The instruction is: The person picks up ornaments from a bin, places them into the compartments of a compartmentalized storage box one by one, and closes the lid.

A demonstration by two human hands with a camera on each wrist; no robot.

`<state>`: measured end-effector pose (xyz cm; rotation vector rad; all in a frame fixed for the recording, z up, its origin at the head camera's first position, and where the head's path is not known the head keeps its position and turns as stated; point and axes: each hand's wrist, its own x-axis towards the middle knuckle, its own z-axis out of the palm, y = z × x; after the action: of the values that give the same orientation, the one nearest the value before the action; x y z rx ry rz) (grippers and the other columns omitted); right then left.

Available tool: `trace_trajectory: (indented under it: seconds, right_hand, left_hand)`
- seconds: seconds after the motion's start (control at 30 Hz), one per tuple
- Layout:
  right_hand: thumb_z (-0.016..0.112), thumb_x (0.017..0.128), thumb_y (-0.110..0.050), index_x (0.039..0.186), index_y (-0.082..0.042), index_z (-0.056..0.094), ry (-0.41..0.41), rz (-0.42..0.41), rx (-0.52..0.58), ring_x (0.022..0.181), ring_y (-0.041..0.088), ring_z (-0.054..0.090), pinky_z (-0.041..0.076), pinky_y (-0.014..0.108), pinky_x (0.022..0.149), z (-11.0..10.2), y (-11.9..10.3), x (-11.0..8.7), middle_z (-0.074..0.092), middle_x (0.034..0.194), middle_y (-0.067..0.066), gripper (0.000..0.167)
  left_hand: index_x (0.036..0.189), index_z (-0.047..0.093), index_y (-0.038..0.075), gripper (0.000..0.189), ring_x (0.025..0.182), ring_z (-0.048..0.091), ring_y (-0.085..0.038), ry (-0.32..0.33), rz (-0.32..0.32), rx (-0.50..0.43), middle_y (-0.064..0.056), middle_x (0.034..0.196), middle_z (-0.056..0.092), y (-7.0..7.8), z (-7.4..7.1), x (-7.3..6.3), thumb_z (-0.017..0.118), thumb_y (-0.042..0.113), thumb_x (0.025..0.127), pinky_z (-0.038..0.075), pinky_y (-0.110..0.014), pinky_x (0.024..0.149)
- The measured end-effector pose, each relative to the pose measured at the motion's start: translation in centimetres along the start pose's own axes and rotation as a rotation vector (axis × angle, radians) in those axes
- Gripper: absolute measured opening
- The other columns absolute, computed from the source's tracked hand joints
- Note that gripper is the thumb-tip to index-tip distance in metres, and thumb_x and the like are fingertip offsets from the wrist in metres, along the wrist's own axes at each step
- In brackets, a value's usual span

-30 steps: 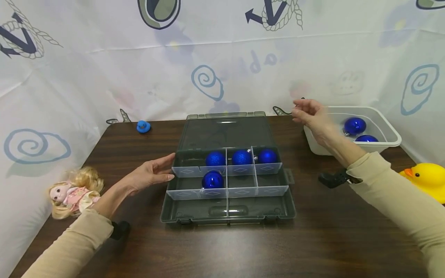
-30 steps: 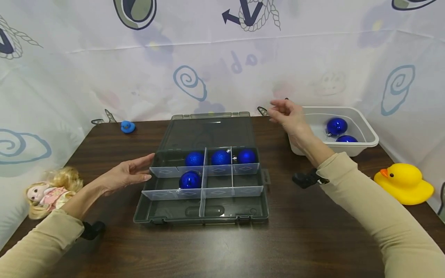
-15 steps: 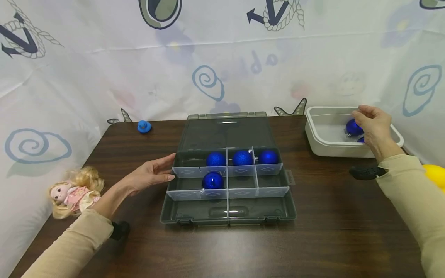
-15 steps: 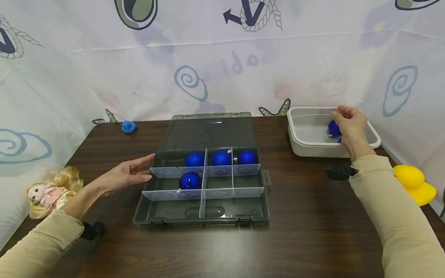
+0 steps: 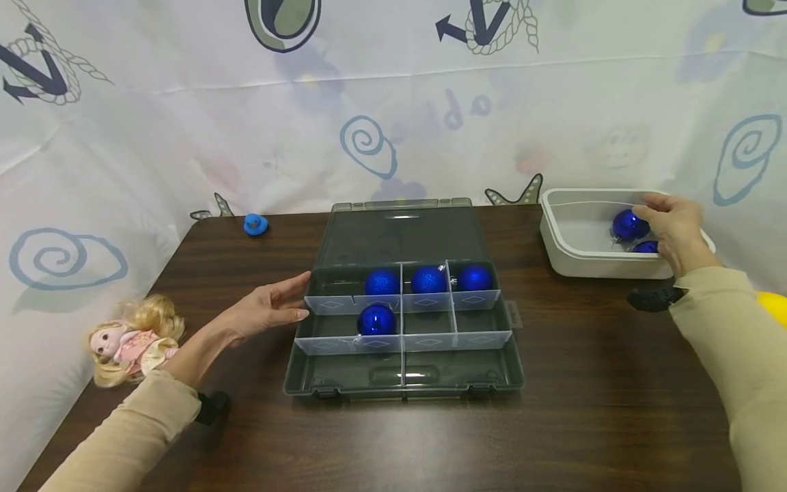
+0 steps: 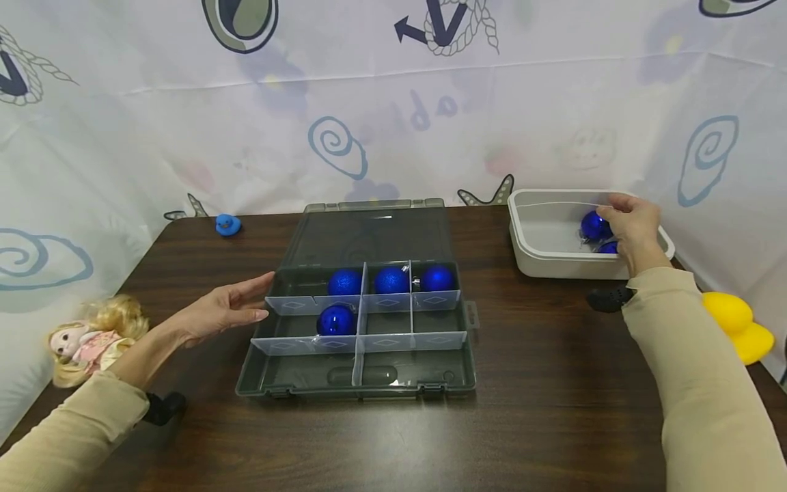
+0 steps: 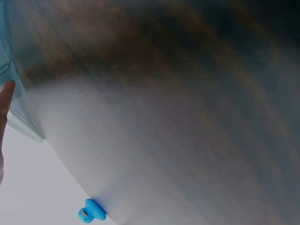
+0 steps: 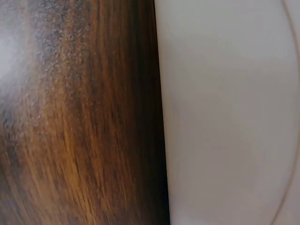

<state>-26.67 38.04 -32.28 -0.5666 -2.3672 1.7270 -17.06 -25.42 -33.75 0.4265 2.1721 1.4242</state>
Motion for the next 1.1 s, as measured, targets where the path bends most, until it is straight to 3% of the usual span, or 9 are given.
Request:
trace_trajectory:
  seconds: [0.2, 0.37, 0.43, 0.5, 0.57, 0.67, 0.7, 0.83, 1.1]
  right_hand:
    - [0.062, 0.090, -0.023, 0.084, -0.042, 0.058, -0.056, -0.009, -0.096, 0.079, -0.008, 0.041, 0.035, 0.009, 0.075, 0.0, 0.3, 0.4, 0.049, 0.064, -0.035, 0.021]
    - [0.060, 0.091, -0.022, 0.102, -0.033, 0.056, -0.081, -0.042, -0.208, 0.077, -0.009, 0.041, 0.037, 0.010, 0.074, 0.0, 0.3, 0.6, 0.044, 0.062, -0.037, 0.016]
    - [0.059, 0.091, -0.022, 0.119, -0.027, 0.055, -0.095, -0.046, -0.246, 0.079, -0.007, 0.041, 0.039, 0.014, 0.080, 0.0, 0.4, 0.7, 0.043, 0.062, -0.037, 0.029]
    - [0.057, 0.092, -0.023, 0.136, -0.015, 0.047, -0.127, -0.052, -0.285, 0.090, 0.003, 0.047, 0.042, 0.024, 0.090, 0.1, 0.4, 0.7, 0.055, 0.077, -0.028, 0.046]
    - [0.055, 0.094, -0.023, 0.144, -0.001, 0.033, -0.174, -0.059, -0.313, 0.107, 0.021, 0.049, 0.039, 0.040, 0.101, 0.2, 0.4, 0.7, 0.064, 0.108, -0.007, 0.059]
    - [0.051, 0.095, -0.024, 0.144, 0.008, 0.024, -0.230, -0.070, -0.345, 0.127, 0.048, 0.032, 0.027, 0.058, 0.108, 0.5, 0.3, 0.6, 0.035, 0.142, 0.030, 0.064]
    - [0.050, 0.095, -0.022, 0.144, 0.009, 0.022, -0.245, -0.072, -0.348, 0.130, 0.052, 0.027, 0.024, 0.060, 0.108, 0.5, 0.2, 0.6, 0.026, 0.144, 0.036, 0.064]
    - [0.051, 0.095, -0.018, 0.143, 0.010, 0.022, -0.275, -0.086, -0.396, 0.129, 0.056, 0.024, 0.023, 0.063, 0.106, 0.8, 0.1, 0.7, 0.023, 0.141, 0.040, 0.063]
    - [0.055, 0.094, -0.017, 0.133, 0.017, 0.034, -0.317, -0.205, -0.548, 0.114, 0.054, 0.042, 0.042, 0.049, 0.090, 1.5, -0.1, 0.9, 0.035, 0.130, 0.045, 0.056]
  left_hand:
    - [0.150, 0.006, 0.001, 0.082, 0.139, 0.013, -0.045, 0.002, 0.000, -0.004, -0.019, 0.157, 0.001, -0.1, 0.0, 0.0, 0.061, 0.016, 0.092, 0.027, -0.048, 0.106]
    - [0.150, 0.005, 0.000, 0.082, 0.139, 0.013, -0.045, 0.000, 0.002, 0.000, -0.019, 0.157, 0.001, 0.0, 0.0, 0.0, 0.061, 0.016, 0.092, 0.025, -0.049, 0.106]
    - [0.150, 0.005, 0.000, 0.082, 0.139, 0.013, -0.045, 0.000, 0.002, 0.000, -0.019, 0.157, 0.001, 0.1, 0.0, 0.0, 0.061, 0.016, 0.092, 0.025, -0.051, 0.106]
    - [0.150, 0.005, 0.001, 0.082, 0.139, 0.014, -0.045, -0.001, 0.000, 0.002, -0.019, 0.157, 0.001, 0.1, 0.1, 0.1, 0.061, 0.017, 0.092, 0.024, -0.051, 0.106]
    - [0.150, 0.005, 0.001, 0.082, 0.139, 0.014, -0.045, -0.002, -0.002, 0.001, -0.019, 0.157, 0.001, 0.0, 0.1, 0.1, 0.061, 0.017, 0.092, 0.024, -0.052, 0.107]
    - [0.151, 0.006, 0.001, 0.083, 0.139, 0.014, -0.045, 0.000, -0.008, -0.003, -0.019, 0.157, 0.001, 0.0, 0.1, 0.0, 0.061, 0.017, 0.092, 0.024, -0.053, 0.107]
    - [0.151, 0.006, 0.001, 0.083, 0.139, 0.014, -0.045, 0.001, -0.007, -0.008, -0.019, 0.157, 0.001, 0.0, 0.1, 0.0, 0.062, 0.017, 0.092, 0.023, -0.053, 0.107]
    - [0.151, 0.006, 0.001, 0.082, 0.139, 0.015, -0.045, 0.002, -0.005, -0.004, -0.019, 0.157, 0.001, -0.1, 0.1, 0.0, 0.061, 0.017, 0.092, 0.024, -0.052, 0.107]
    - [0.151, 0.006, 0.001, 0.081, 0.139, 0.015, -0.046, 0.004, -0.004, 0.004, -0.020, 0.157, 0.002, 0.0, 0.1, 0.0, 0.061, 0.016, 0.092, 0.026, -0.051, 0.106]
